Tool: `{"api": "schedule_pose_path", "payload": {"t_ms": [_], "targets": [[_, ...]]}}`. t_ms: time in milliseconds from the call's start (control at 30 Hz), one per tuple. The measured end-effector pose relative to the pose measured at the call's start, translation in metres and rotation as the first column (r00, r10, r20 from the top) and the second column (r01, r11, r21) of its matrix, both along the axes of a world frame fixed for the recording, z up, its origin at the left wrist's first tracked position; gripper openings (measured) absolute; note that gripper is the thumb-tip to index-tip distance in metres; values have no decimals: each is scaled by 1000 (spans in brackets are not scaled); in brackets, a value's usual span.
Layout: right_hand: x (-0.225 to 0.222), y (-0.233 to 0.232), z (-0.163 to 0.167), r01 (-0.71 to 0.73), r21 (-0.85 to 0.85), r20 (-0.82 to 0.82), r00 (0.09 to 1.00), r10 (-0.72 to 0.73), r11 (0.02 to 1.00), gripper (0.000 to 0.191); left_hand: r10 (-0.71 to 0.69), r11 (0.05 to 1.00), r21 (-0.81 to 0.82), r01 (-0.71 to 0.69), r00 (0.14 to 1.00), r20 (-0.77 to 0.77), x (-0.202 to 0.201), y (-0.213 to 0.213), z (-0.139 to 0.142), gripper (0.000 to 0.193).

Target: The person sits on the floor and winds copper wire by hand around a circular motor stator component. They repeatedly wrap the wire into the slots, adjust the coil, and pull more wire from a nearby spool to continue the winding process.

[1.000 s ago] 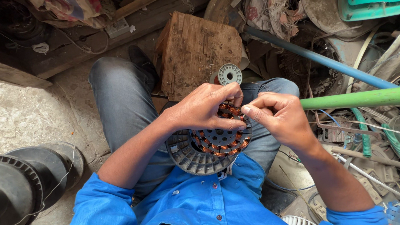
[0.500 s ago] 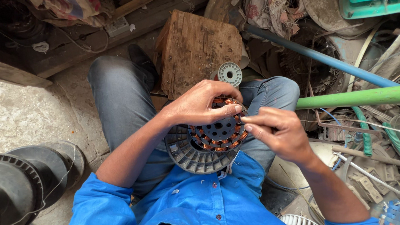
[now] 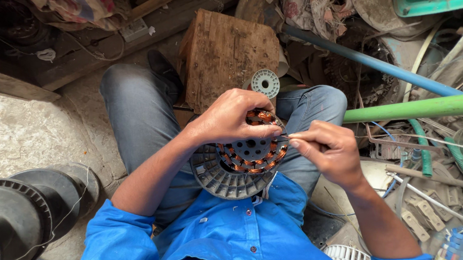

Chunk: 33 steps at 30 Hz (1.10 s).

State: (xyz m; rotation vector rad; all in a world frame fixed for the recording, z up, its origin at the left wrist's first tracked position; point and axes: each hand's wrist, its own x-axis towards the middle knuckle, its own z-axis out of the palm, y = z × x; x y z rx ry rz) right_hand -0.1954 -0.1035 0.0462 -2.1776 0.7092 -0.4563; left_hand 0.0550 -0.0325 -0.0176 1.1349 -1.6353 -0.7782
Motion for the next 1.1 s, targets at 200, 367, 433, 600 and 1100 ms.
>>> {"api": "schedule_pose_path", "payload": {"t_ms": [200,367,433,600,1100], "targets": [[-6,-13,-12,38,144,25,999,-42,989,8,-11,999,-39,11,1000,-4,0,0,0,39],[-9,-22,-27,47,327,-44,998,-34,944,10,-32,997,-73,31,999,-18,1,1,1,38],[-7,-28,-35,38,413,-81,997,-5,910,12,-57,994,-97,52,997,-42,0,1,1,37],[7,-50,-45,-71,607,-112,978,174,791,15,-98,987,-131,88,993,-67,0,2,2,34],[37,-69,-18,-14,601,-194,967,163,799,12,-100,992,-86,89,988,-122,0,1,2,40]]}}
